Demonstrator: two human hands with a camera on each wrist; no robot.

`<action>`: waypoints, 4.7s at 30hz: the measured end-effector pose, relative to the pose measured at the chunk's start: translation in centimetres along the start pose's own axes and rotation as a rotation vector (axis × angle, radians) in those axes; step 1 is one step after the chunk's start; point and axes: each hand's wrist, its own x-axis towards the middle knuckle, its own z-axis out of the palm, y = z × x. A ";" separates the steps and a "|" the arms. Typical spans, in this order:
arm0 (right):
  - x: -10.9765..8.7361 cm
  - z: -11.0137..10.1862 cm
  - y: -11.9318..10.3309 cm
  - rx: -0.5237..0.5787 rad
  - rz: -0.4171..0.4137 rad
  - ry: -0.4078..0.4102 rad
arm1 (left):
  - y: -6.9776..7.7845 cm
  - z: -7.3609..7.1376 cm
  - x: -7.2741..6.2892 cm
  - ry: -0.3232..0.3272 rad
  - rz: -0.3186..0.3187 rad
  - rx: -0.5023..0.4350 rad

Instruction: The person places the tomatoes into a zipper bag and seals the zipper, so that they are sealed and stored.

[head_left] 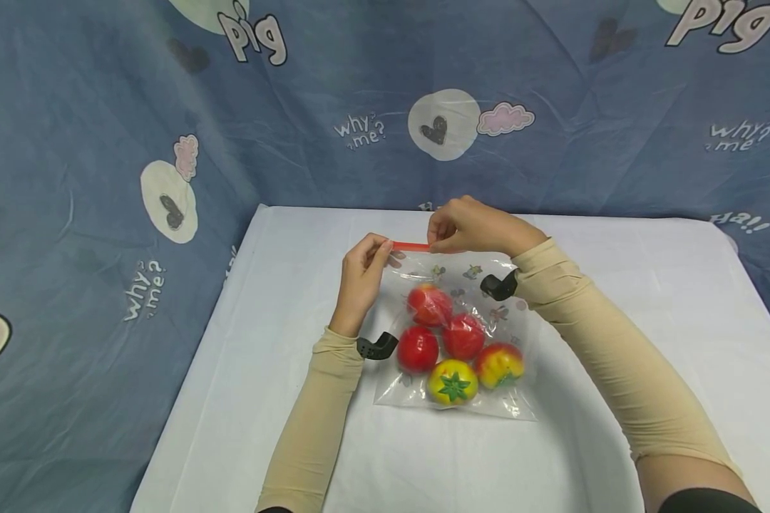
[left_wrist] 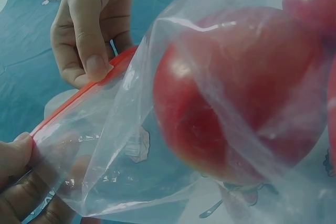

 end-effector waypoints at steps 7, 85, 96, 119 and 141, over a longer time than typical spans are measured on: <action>-0.1 0.0 0.4 0.003 -0.003 -0.005 | 0.3 0.1 -0.1 -0.007 -0.013 -0.006; -3.4 -1.4 3.4 0.005 0.084 0.002 | -0.1 -0.5 0.1 0.009 -0.005 0.024; -3.9 -1.7 3.7 0.011 0.115 -0.003 | -0.1 -0.6 0.0 0.009 -0.006 0.022; -5.4 -2.3 4.9 0.007 0.136 0.012 | -0.1 -0.8 0.0 0.022 -0.007 0.031; -6.4 -2.5 5.9 0.001 0.188 0.030 | -0.3 -0.9 0.1 0.024 -0.015 0.013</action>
